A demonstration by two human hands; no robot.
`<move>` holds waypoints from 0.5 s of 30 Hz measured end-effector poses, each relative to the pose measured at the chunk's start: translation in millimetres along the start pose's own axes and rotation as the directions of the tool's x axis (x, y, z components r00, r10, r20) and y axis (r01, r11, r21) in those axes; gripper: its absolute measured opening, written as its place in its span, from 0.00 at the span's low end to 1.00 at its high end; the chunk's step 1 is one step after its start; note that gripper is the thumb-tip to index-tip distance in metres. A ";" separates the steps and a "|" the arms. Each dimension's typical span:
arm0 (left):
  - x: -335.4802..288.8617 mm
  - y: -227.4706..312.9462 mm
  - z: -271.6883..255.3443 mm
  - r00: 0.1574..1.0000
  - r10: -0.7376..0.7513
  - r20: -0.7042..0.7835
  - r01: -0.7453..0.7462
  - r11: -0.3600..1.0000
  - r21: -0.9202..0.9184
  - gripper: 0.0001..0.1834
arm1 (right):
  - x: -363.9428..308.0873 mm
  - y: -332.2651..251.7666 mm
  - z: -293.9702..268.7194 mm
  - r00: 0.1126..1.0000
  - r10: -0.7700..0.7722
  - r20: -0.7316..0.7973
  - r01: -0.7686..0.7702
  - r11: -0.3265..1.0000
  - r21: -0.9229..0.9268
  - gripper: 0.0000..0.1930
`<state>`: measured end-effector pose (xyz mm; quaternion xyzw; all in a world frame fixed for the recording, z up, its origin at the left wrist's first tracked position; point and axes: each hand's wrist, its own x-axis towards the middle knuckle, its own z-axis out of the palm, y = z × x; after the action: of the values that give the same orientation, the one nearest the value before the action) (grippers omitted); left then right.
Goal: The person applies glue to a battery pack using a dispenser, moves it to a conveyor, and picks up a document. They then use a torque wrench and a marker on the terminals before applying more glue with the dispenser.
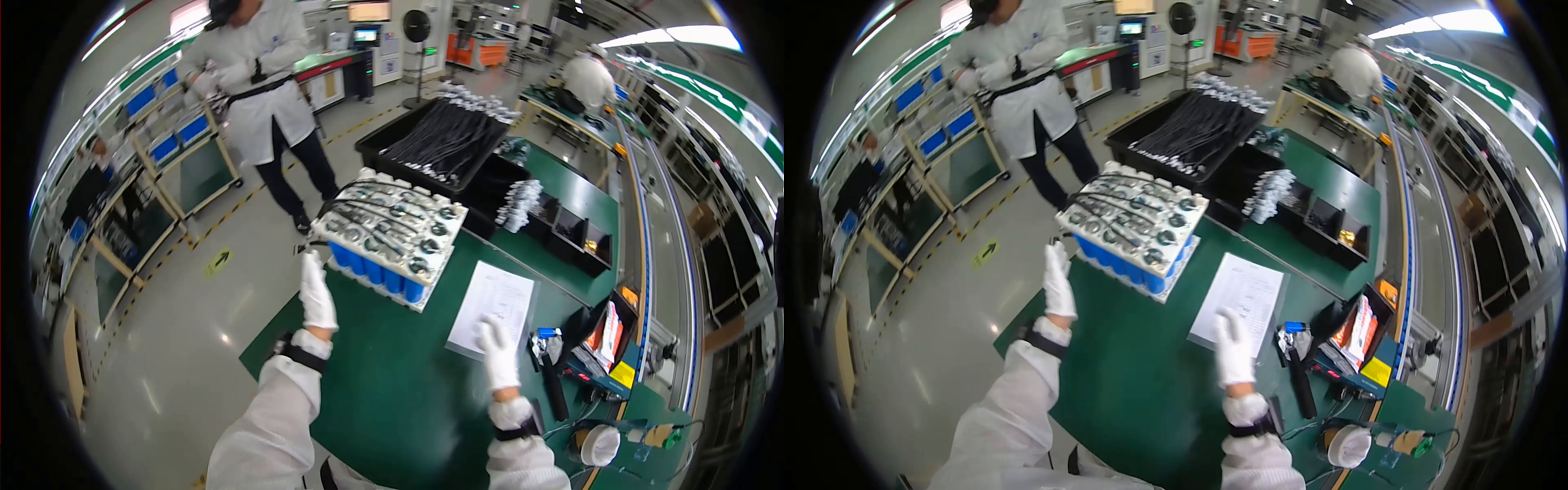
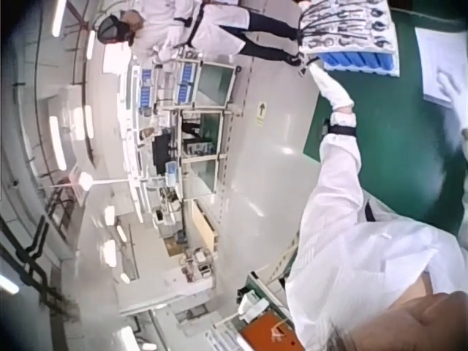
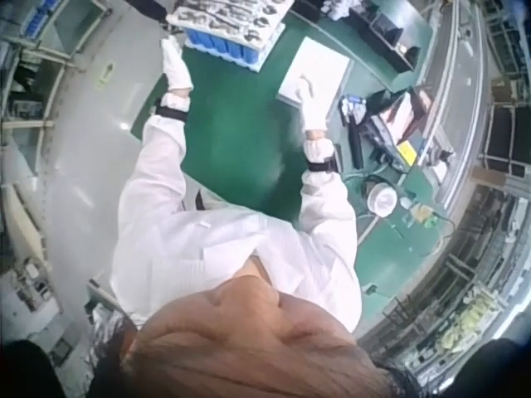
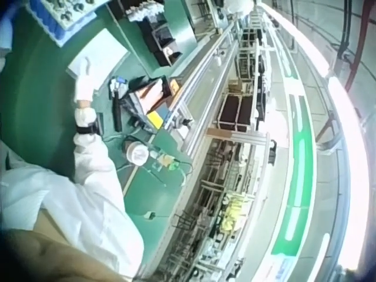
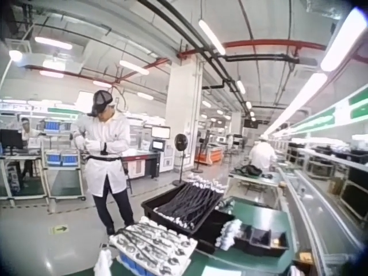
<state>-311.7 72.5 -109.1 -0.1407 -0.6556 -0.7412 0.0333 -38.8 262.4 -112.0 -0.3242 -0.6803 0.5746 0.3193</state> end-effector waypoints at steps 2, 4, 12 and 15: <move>41.4 0.1 -4.0 0.972 -0.206 0.117 0.226 0.954 -0.197 0.39 | 4.8 -48.0 55.4 0.988 0.108 0.108 -0.097 0.990 -0.107 0.21; 70.8 -10.6 -1.9 0.944 -0.281 0.170 0.323 0.889 -0.323 0.42 | 24.7 -42.7 95.6 0.976 -0.160 0.146 0.182 0.971 -0.154 0.29; 110.6 -83.8 -30.4 0.948 0.240 0.209 -0.299 0.895 0.330 0.28 | 48.9 -46.0 160.6 0.981 -0.168 -0.092 0.133 0.943 -0.304 0.22; 96.1 -78.6 -31.1 0.935 0.229 0.272 -0.334 0.827 0.453 0.33 | 52.5 -38.8 152.8 0.975 -0.177 -0.137 0.124 0.937 -0.328 0.18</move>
<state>-427.3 65.8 -163.6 -0.2990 -0.7940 -0.5179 0.1095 -195.8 212.0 -91.1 -0.3642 -0.7579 0.4029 0.3614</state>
